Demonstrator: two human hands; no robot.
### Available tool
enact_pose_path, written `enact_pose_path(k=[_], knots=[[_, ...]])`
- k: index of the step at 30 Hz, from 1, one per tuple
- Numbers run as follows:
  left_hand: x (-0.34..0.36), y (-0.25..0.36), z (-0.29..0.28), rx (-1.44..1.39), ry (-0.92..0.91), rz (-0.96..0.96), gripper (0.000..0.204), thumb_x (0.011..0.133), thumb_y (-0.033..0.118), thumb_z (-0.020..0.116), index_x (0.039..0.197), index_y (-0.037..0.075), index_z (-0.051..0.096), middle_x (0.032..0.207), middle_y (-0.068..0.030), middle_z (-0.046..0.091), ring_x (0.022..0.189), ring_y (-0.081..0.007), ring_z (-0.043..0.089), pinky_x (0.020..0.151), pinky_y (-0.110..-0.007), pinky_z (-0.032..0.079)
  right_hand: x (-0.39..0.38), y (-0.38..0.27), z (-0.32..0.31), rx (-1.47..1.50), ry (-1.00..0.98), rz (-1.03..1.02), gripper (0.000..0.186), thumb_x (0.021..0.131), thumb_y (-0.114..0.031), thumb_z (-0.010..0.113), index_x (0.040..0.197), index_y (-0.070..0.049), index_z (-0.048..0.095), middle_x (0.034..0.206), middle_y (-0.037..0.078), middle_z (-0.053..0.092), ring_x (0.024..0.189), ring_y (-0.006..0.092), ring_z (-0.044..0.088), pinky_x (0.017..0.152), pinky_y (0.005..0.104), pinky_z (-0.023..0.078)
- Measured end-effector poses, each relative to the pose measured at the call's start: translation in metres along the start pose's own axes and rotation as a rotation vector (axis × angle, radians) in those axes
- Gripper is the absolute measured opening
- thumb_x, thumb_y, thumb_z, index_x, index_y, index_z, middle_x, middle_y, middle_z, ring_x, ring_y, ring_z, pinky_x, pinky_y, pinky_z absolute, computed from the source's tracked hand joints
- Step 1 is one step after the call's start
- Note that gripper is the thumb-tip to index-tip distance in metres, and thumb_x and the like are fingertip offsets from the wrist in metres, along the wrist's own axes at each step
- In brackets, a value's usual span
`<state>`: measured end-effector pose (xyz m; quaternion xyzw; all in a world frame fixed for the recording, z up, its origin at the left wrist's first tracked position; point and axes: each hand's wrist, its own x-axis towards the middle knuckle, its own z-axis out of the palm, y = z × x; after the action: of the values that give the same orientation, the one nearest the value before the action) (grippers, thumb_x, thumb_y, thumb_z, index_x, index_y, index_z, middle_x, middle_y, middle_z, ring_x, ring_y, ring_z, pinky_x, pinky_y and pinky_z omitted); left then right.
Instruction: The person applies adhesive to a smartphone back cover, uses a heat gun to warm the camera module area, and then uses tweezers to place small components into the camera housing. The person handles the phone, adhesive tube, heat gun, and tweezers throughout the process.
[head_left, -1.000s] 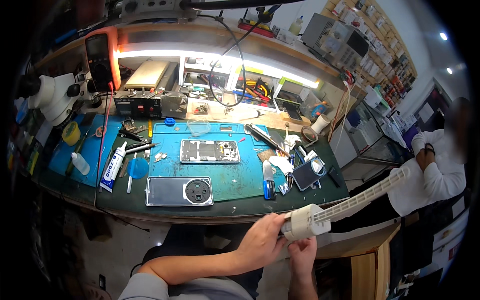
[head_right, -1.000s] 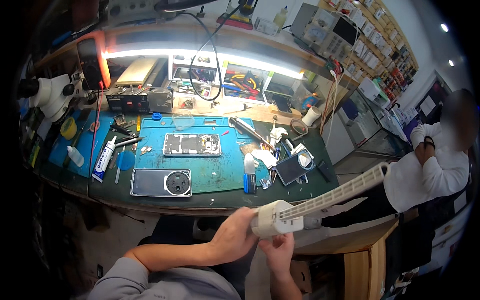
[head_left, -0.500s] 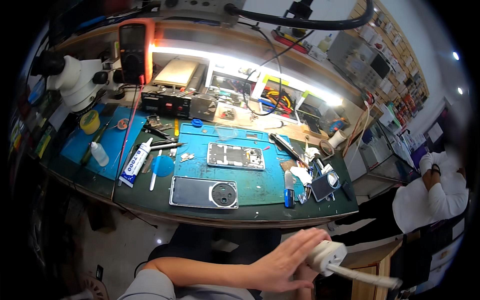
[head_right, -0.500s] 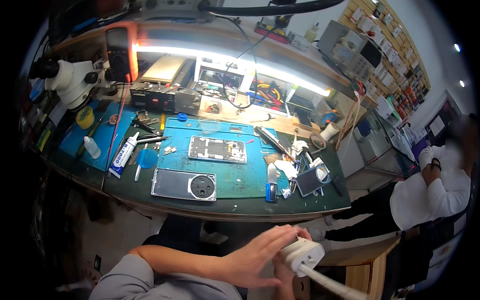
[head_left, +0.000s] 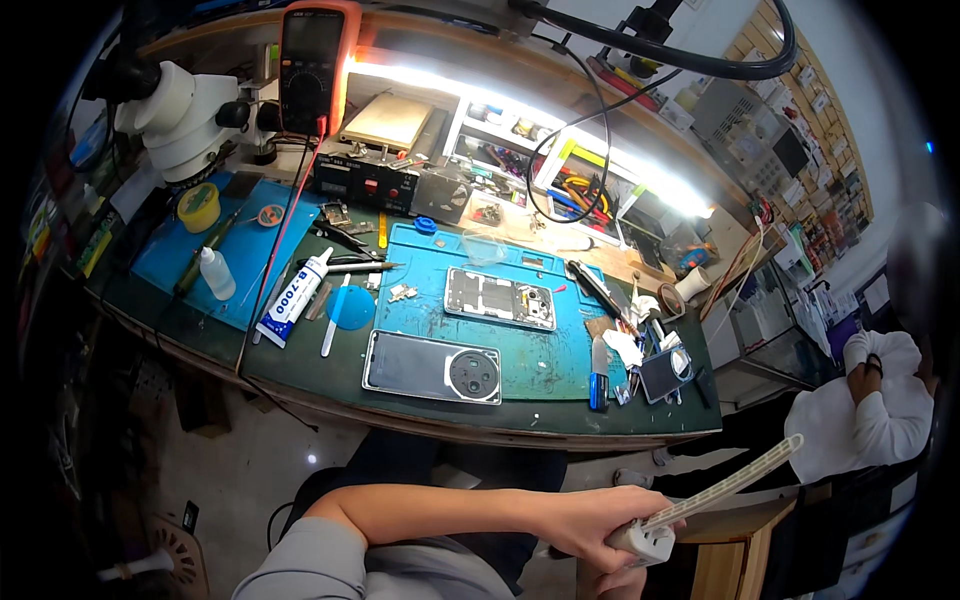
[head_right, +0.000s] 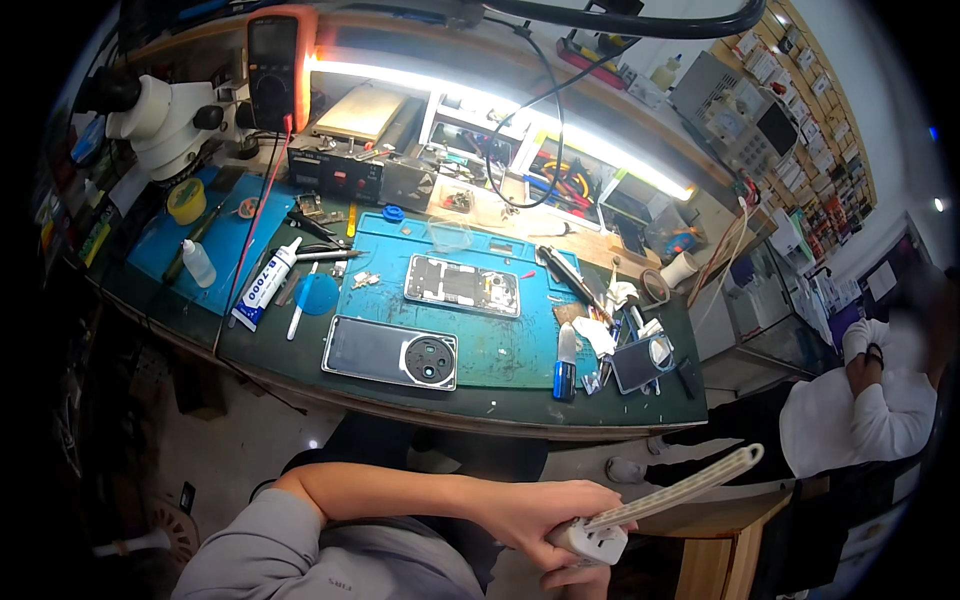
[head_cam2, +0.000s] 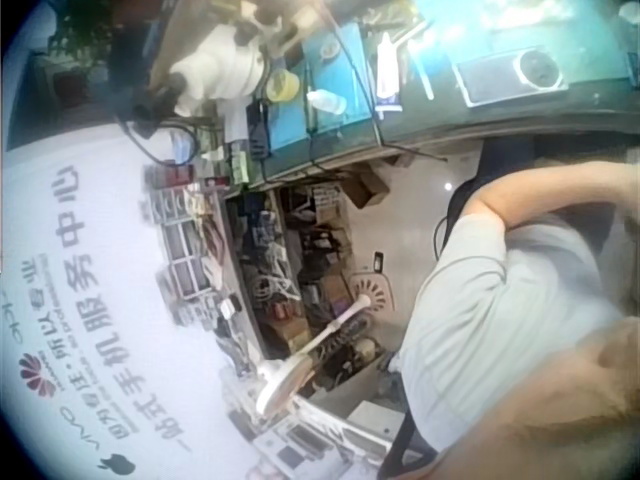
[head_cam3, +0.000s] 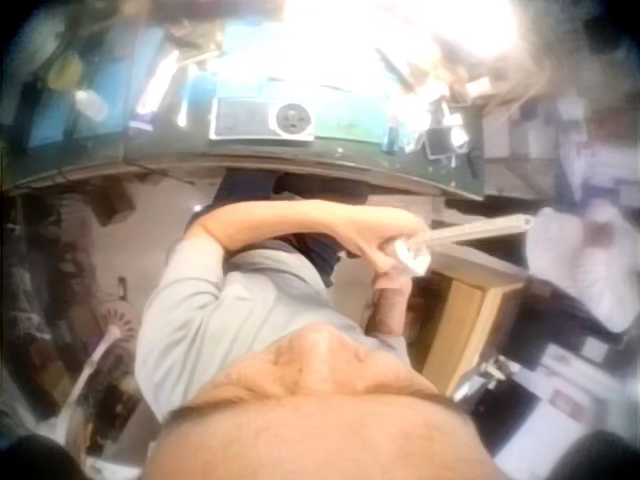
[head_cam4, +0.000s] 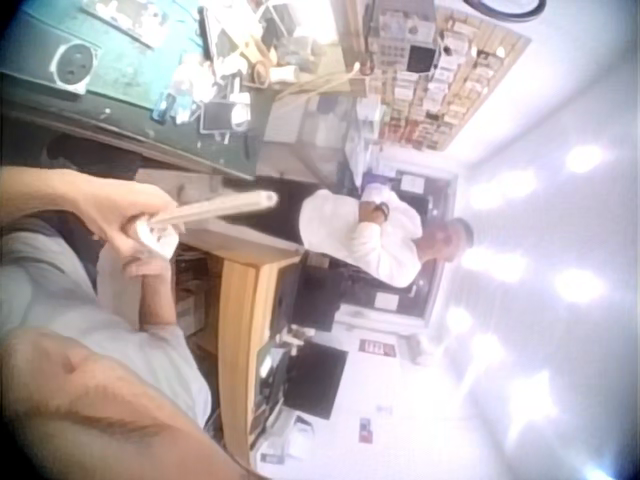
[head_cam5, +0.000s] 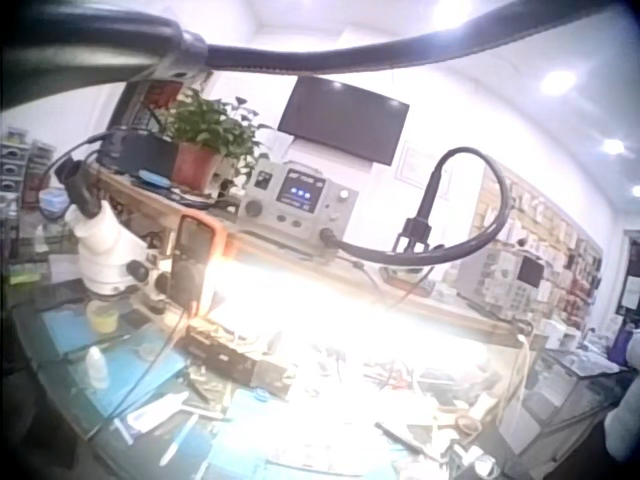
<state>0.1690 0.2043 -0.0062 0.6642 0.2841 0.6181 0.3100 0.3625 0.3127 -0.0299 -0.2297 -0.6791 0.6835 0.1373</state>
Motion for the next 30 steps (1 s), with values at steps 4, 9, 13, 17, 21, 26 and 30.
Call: enact_pose_path(k=[4, 9, 13, 17, 21, 26, 30], knots=[[0.004, 0.012, -0.011, 0.063, -0.123, -0.075, 0.078, 0.086, 0.025, 0.074, 0.152, 0.002, 0.04, 0.133, -0.0166, 0.055, 0.129, -0.0344, 0.051, 0.108, -0.042, 0.042, -0.01, 0.013, 0.021, 0.412, -0.105, 0.077, 0.079, 0.067, -0.013, 0.075, 0.139, -0.001, 0.046, 0.128, 0.012, 0.057, 0.123, 0.0267, 0.055, 0.11, 0.0434, 0.041], [-0.026, 0.007, -0.018, 0.321, 0.209, -0.269, 0.075, 0.09, 0.031, 0.078, 0.151, 0.006, 0.042, 0.134, -0.0174, 0.058, 0.121, -0.0346, 0.06, 0.096, -0.042, 0.052, 0.025, 0.007, 0.037, 0.629, -0.067, -0.375, 0.08, 0.066, -0.017, 0.069, 0.14, -0.002, 0.043, 0.117, 0.011, 0.055, 0.113, 0.026, 0.055, 0.105, 0.0442, 0.041], [-0.057, -0.019, 0.007, 0.473, 0.355, -0.341, 0.039, 0.09, 0.02, 0.076, 0.123, 0.005, 0.063, 0.104, -0.0111, 0.069, 0.095, -0.0327, 0.069, 0.081, -0.039, 0.055, 0.047, -0.019, 0.051, 0.769, 0.049, -0.697, 0.063, 0.073, -0.015, 0.063, 0.132, -0.005, 0.044, 0.102, 0.006, 0.05, 0.097, 0.0203, 0.05, 0.095, 0.0409, 0.042], [-0.067, -0.029, 0.009, 0.732, 0.545, -0.041, 0.02, 0.088, 0.016, 0.076, 0.102, 0.006, 0.066, 0.084, -0.0085, 0.066, 0.073, -0.0281, 0.066, 0.064, -0.039, 0.053, 0.046, -0.016, 0.065, 0.701, 0.07, -0.727, 0.061, 0.073, -0.019, 0.065, 0.13, -0.008, 0.046, 0.098, 0.005, 0.051, 0.094, 0.0201, 0.053, 0.092, 0.0411, 0.043], [-0.062, -0.02, 0.008, 0.796, 0.536, 0.018, 0.013, 0.09, 0.012, 0.073, 0.098, 0.005, 0.066, 0.081, -0.0097, 0.065, 0.069, -0.0289, 0.064, 0.061, -0.04, 0.051, 0.041, -0.016, 0.068, 0.705, -0.005, -0.713, 0.06, 0.076, -0.016, 0.067, 0.131, -0.007, 0.044, 0.095, 0.004, 0.049, 0.091, 0.018, 0.052, 0.088, 0.0396, 0.044], [-0.072, -0.013, 0.018, 0.233, 0.442, -0.202, 0.017, 0.103, 0.015, 0.059, 0.095, 0.003, 0.066, 0.08, -0.0101, 0.066, 0.069, -0.0292, 0.063, 0.062, -0.036, 0.05, 0.034, -0.018, 0.069, 0.812, -0.11, -0.736, 0.061, 0.078, -0.018, 0.078, 0.13, -0.012, 0.048, 0.088, 0.001, 0.054, 0.083, 0.0181, 0.056, 0.082, 0.0396, 0.045], [-0.064, 0.0, 0.004, -0.257, 0.383, -0.633, 0.031, 0.111, 0.026, 0.049, 0.105, 0.002, 0.067, 0.089, -0.006, 0.069, 0.074, -0.0133, 0.064, 0.066, -0.031, 0.052, 0.032, -0.027, 0.07, 0.709, -0.037, -0.691, 0.064, 0.077, -0.015, 0.082, 0.132, -0.011, 0.049, 0.085, 0.0, 0.05, 0.077, 0.0143, 0.053, 0.084, 0.0366, 0.044]])
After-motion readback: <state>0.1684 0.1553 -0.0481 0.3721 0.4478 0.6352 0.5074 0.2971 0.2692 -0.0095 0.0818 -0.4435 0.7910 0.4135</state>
